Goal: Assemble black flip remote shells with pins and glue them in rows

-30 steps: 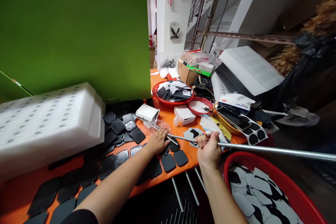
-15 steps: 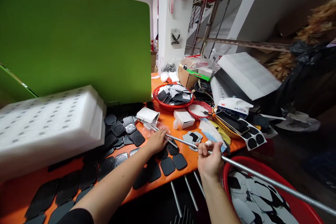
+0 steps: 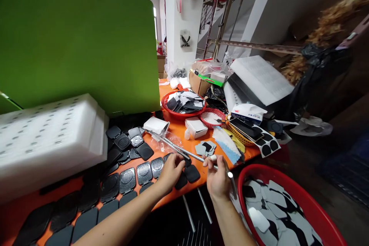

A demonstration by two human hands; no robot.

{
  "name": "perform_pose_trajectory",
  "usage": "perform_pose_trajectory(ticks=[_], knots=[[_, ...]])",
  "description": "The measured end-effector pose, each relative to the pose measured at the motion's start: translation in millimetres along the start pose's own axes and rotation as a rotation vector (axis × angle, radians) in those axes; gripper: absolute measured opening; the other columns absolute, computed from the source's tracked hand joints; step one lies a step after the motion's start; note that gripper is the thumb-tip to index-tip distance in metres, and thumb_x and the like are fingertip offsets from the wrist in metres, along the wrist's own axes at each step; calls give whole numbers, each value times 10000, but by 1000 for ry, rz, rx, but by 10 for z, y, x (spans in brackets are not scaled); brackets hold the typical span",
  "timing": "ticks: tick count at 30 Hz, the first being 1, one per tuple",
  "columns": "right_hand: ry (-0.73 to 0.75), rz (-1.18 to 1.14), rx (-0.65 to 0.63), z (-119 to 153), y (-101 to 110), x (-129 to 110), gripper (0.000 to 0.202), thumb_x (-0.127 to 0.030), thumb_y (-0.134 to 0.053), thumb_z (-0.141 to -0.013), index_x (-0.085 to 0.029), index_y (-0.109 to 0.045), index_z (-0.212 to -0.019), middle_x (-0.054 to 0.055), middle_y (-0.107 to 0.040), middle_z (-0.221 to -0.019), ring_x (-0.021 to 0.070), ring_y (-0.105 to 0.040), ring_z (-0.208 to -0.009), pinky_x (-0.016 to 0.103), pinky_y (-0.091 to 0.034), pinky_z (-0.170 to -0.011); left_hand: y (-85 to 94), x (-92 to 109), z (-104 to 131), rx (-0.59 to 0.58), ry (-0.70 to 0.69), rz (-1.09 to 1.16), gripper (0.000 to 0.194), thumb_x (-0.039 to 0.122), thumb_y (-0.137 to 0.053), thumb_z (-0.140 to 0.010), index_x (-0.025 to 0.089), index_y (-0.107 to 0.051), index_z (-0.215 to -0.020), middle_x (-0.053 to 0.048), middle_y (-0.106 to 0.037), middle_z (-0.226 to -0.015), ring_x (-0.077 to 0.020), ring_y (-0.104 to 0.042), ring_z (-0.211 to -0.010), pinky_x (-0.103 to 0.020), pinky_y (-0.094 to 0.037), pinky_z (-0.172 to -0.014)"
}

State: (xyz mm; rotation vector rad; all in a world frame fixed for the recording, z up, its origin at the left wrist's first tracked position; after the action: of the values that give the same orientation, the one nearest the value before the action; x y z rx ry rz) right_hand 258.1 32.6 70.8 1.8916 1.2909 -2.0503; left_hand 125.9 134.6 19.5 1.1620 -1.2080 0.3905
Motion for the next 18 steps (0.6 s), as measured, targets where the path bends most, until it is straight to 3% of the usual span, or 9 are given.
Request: perform_pose_trajectory(ticks=[5,11,15,18], knots=[[22,8,-17,-11,-73,-26,381,-475,-588,-784,-186,-505,-551,-56,-413,-510,101,-478,-539,340,-478,-787,-342,142,255,-197,17,266,164,158,-539,-738,182,-650,-857,-50,-671,-899,-186,-608,-852,-312,-463,-809],[50,49,-58,-13,-160,-53,365,-447,-553,-817,-195,-498,-558,-56,-420,-504,106,-464,-528,326,-469,-783,-526,270,274,-314,34,485,343,310,-358,-884,116,-625,-978,-108,-679,-875,-187,-636,-797,-303,-496,-720],[92,113,-93,15,-231,-35,331,-438,-510,-850,-200,-522,-622,-49,-455,-531,116,-489,-550,294,-457,-713,-616,329,367,-386,-40,491,236,254,-519,-800,155,-639,-979,-86,-674,-983,-214,-606,-930,-342,-459,-864],[106,237,-116,63,-310,-23,348,-467,-467,-872,-200,-530,-658,-35,-483,-558,124,-490,-564,270,-428,-631,-785,446,421,-427,-110,441,270,227,-608,-737,181,-646,-1001,-78,-671,-1034,-247,-575,-1008,-387,-445,-918]])
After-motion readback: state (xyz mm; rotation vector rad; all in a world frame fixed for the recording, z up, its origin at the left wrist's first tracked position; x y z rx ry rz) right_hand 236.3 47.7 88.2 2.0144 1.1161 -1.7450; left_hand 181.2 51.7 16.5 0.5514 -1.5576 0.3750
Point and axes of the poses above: each hand's wrist, its own z-axis away from the middle knuckle, its own y-axis out of the back of the hand, x = y × z, the point moved 6 cm from there along -z, towards the middle knuckle
